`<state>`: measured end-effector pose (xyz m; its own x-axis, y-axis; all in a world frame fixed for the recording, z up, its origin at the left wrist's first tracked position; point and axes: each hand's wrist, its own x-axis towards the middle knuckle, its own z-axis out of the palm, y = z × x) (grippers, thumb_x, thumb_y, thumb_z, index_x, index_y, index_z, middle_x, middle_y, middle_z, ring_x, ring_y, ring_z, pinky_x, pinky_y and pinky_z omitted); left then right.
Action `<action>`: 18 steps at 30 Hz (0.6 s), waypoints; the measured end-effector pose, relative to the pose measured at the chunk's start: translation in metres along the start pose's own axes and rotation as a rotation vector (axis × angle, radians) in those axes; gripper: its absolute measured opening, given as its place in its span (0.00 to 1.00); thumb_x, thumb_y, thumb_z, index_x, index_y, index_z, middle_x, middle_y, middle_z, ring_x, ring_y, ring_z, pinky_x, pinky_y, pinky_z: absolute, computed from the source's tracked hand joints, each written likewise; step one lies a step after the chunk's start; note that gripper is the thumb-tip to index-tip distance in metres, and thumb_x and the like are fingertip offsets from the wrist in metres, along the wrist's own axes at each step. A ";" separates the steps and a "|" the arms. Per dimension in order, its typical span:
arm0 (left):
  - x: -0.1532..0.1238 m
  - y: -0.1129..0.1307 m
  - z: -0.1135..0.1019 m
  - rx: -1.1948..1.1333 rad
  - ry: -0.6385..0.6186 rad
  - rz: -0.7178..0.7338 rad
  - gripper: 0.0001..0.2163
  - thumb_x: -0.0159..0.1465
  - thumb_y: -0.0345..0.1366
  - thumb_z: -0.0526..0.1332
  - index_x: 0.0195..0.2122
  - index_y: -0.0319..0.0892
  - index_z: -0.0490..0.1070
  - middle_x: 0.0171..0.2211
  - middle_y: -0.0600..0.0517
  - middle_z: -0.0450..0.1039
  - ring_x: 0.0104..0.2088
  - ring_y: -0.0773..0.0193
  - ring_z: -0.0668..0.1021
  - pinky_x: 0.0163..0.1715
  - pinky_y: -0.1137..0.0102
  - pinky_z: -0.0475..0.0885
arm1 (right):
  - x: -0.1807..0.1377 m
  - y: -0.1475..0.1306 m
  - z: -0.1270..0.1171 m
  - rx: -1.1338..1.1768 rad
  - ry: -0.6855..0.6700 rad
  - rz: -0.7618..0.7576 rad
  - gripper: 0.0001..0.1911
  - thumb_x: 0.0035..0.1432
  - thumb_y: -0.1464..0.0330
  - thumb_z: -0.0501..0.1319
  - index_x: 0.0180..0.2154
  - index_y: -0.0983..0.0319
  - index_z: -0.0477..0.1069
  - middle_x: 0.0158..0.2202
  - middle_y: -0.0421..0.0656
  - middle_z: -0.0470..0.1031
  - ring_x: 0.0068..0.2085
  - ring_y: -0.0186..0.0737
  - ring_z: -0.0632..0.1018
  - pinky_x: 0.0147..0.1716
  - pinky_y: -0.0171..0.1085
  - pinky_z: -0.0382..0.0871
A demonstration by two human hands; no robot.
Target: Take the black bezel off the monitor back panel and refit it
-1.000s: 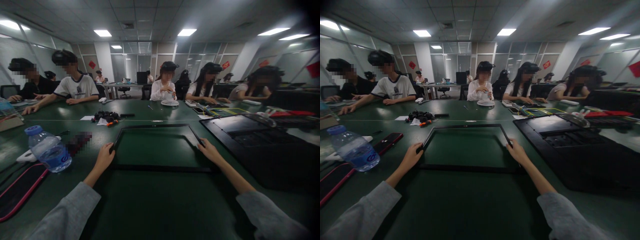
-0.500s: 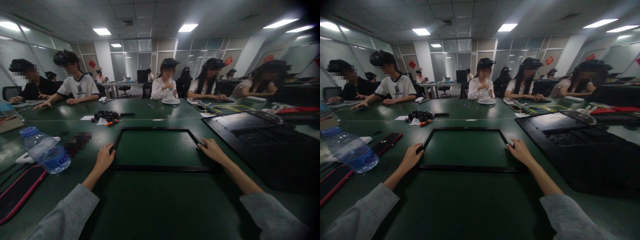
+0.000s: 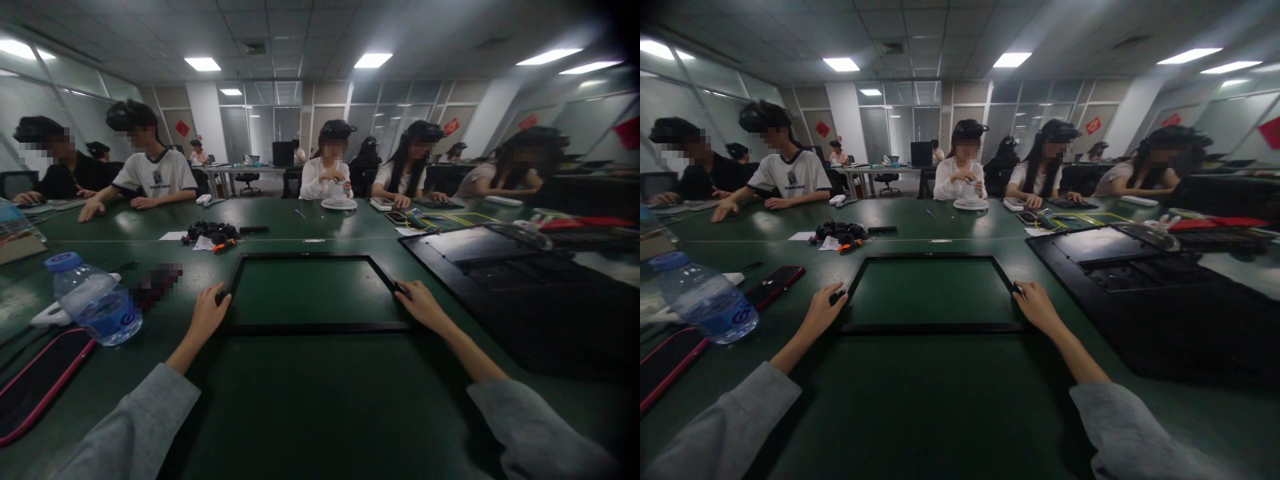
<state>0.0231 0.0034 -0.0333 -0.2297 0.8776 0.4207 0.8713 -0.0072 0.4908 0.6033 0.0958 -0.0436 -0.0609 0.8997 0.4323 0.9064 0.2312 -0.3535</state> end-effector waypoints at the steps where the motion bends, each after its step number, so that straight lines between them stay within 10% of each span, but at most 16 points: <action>1: -0.001 0.003 -0.001 -0.015 0.014 0.026 0.21 0.66 0.42 0.57 0.55 0.38 0.74 0.55 0.39 0.75 0.57 0.47 0.75 0.61 0.52 0.67 | -0.001 -0.001 0.000 0.029 0.014 0.005 0.21 0.59 0.62 0.56 0.49 0.64 0.77 0.36 0.51 0.74 0.40 0.51 0.76 0.47 0.47 0.71; 11: -0.040 0.055 -0.034 -0.003 -0.298 0.238 0.25 0.66 0.59 0.57 0.59 0.52 0.72 0.63 0.45 0.69 0.64 0.44 0.67 0.56 0.41 0.66 | -0.019 0.006 -0.024 0.106 0.269 0.103 0.23 0.58 0.61 0.53 0.49 0.65 0.77 0.37 0.50 0.71 0.37 0.46 0.73 0.48 0.48 0.69; 18: -0.048 0.066 -0.047 -0.008 -0.448 0.281 0.25 0.60 0.61 0.63 0.52 0.53 0.77 0.61 0.47 0.71 0.62 0.44 0.69 0.59 0.40 0.62 | -0.050 0.022 -0.075 -0.168 0.480 0.351 0.27 0.62 0.62 0.51 0.56 0.67 0.72 0.49 0.60 0.65 0.53 0.63 0.67 0.51 0.60 0.63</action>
<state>0.0714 -0.0617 0.0152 0.2214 0.9603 0.1699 0.8689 -0.2733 0.4126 0.6577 0.0284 -0.0112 0.4128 0.6355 0.6525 0.8939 -0.1454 -0.4239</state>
